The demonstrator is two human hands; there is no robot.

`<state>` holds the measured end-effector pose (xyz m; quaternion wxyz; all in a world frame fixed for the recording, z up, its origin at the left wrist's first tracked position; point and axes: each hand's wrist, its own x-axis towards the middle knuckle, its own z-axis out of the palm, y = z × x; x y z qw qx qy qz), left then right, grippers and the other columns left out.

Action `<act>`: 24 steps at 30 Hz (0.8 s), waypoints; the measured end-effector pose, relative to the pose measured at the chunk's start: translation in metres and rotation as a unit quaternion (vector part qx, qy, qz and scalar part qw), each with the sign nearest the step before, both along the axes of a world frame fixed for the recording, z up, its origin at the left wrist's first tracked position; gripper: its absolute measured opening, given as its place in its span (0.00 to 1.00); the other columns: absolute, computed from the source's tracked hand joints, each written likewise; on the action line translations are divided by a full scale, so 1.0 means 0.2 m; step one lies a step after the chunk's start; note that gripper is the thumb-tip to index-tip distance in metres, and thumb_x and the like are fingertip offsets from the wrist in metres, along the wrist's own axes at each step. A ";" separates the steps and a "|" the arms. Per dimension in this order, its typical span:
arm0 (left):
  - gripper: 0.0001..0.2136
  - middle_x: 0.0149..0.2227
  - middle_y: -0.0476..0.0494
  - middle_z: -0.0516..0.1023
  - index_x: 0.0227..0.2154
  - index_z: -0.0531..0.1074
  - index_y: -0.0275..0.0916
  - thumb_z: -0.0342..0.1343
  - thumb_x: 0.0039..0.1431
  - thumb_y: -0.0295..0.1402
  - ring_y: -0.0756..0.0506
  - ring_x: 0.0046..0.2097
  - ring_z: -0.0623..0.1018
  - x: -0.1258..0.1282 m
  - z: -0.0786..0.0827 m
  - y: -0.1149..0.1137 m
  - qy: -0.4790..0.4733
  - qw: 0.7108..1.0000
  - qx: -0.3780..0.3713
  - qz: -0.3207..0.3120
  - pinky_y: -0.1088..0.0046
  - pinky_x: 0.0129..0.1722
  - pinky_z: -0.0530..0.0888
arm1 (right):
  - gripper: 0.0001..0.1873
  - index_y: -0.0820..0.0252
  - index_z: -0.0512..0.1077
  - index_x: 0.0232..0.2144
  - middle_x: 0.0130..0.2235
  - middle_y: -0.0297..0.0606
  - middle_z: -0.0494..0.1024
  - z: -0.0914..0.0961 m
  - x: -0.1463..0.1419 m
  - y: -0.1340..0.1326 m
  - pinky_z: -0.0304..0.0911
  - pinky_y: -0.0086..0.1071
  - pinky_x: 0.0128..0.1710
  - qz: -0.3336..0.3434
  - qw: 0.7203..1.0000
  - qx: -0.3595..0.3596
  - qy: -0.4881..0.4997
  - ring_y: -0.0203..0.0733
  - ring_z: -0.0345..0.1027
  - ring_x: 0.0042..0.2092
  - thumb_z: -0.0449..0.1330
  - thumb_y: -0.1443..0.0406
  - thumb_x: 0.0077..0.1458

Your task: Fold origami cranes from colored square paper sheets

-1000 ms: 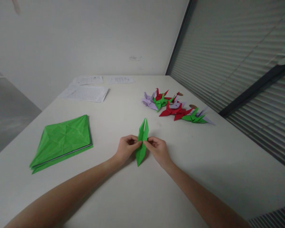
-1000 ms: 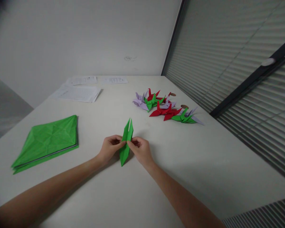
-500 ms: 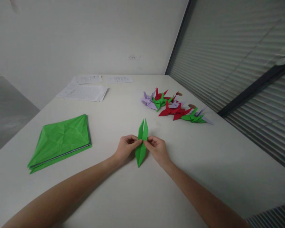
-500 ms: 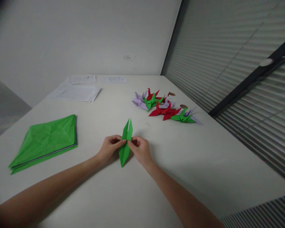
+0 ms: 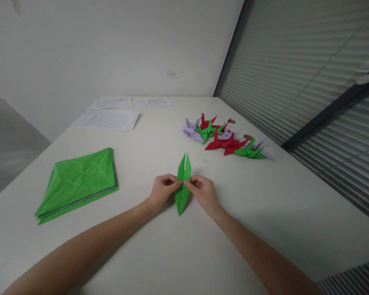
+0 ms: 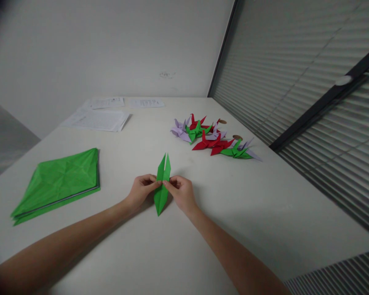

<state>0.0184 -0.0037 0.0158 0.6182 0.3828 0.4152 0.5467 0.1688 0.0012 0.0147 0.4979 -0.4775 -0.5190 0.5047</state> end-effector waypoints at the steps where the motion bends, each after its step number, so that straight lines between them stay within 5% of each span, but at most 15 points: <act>1: 0.16 0.24 0.45 0.77 0.18 0.74 0.34 0.73 0.35 0.39 0.50 0.27 0.73 0.00 0.00 0.00 -0.006 1.000 -0.001 -0.001 0.73 0.29 0.69 | 0.19 0.59 0.73 0.21 0.22 0.34 0.73 0.00 0.00 0.00 0.60 0.30 0.24 0.000 1.000 0.000 0.000 0.37 0.64 0.25 0.69 0.51 0.39; 9: 0.15 0.24 0.46 0.77 0.21 0.73 0.33 0.73 0.37 0.37 0.52 0.26 0.74 -0.01 -0.02 0.00 -0.032 0.999 -0.007 -0.017 0.74 0.29 0.70 | 0.20 0.58 0.73 0.21 0.23 0.34 0.74 0.00 0.00 0.00 0.62 0.31 0.25 0.003 1.000 -0.005 0.016 0.37 0.65 0.25 0.70 0.50 0.36; 16: 0.24 0.24 0.53 0.77 0.40 0.71 0.37 0.73 0.38 0.33 0.53 0.26 0.74 -0.02 -0.01 0.01 -0.047 0.998 0.009 -0.026 0.77 0.30 0.71 | 0.19 0.58 0.70 0.24 0.24 0.33 0.75 -0.01 0.00 0.00 0.63 0.30 0.26 -0.001 0.999 -0.007 0.047 0.36 0.67 0.26 0.71 0.53 0.37; 21: 0.21 0.22 0.52 0.76 0.37 0.75 0.34 0.73 0.39 0.34 0.54 0.25 0.73 -0.02 -0.01 0.01 -0.037 0.999 0.021 -0.029 0.78 0.29 0.70 | 0.26 0.57 0.70 0.36 0.23 0.28 0.75 0.00 0.01 0.01 0.65 0.29 0.27 0.003 0.997 -0.030 0.077 0.36 0.68 0.25 0.73 0.56 0.35; 24: 0.21 0.23 0.50 0.77 0.36 0.77 0.34 0.74 0.38 0.35 0.53 0.26 0.74 -0.02 -0.01 0.01 -0.038 0.999 0.016 -0.029 0.77 0.29 0.71 | 0.22 0.60 0.74 0.32 0.27 0.35 0.79 0.01 0.02 0.01 0.68 0.31 0.31 0.037 0.994 -0.061 0.080 0.38 0.72 0.28 0.73 0.55 0.35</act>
